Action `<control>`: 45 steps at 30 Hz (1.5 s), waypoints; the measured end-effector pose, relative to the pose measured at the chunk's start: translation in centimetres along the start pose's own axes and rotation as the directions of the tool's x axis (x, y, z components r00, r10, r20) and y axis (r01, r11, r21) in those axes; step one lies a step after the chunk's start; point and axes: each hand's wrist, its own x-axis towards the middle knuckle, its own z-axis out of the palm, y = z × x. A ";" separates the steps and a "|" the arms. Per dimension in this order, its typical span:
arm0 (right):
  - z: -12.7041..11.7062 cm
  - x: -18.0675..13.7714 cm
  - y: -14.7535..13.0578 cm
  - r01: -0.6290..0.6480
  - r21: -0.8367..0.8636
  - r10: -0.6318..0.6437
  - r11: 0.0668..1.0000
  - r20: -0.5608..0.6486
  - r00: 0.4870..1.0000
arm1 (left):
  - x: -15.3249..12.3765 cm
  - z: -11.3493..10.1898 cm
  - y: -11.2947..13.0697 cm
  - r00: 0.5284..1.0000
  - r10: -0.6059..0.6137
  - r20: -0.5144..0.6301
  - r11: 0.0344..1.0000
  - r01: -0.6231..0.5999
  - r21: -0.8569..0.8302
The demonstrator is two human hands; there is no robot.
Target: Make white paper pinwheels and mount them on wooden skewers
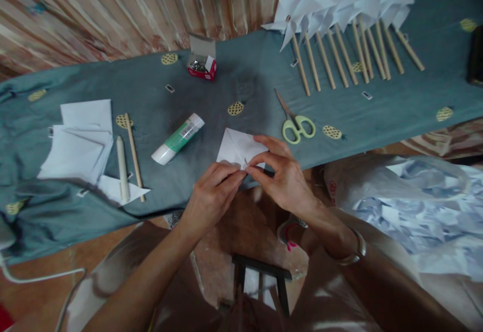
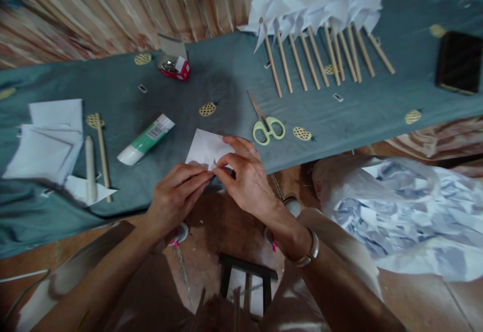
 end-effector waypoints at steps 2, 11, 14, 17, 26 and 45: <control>0.0 0.0 0.0 -0.001 -0.006 0.001 1.000 0.005 1.000 | 0.0 0.0 0.0 1.000 -0.006 0.000 1.000 0.006 -0.005; 0.1 -0.1 0.0 0.004 -0.013 -0.004 1.000 -0.003 1.000 | 0.3 -0.1 0.0 1.000 -0.017 -0.001 1.000 0.017 -0.022; 0.2 -0.1 0.0 0.001 -0.018 -0.001 1.000 0.003 1.000 | 0.3 -0.1 -0.1 1.000 -0.022 -0.004 1.000 0.021 -0.023; 0.2 -0.2 -0.1 -0.004 -0.016 0.004 1.000 0.005 1.000 | 0.3 -0.1 -0.1 0.999 -0.041 0.002 0.999 0.041 -0.021; 0.3 -0.2 -0.1 -0.001 -0.029 0.001 1.000 0.008 1.000 | 0.4 0.0 -0.1 0.997 -0.073 0.006 0.997 0.073 -0.040; 0.3 -0.4 -0.3 0.155 -0.174 -0.142 0.973 0.080 0.987 | 0.6 -0.1 0.0 0.998 -0.070 0.008 0.995 0.070 -0.064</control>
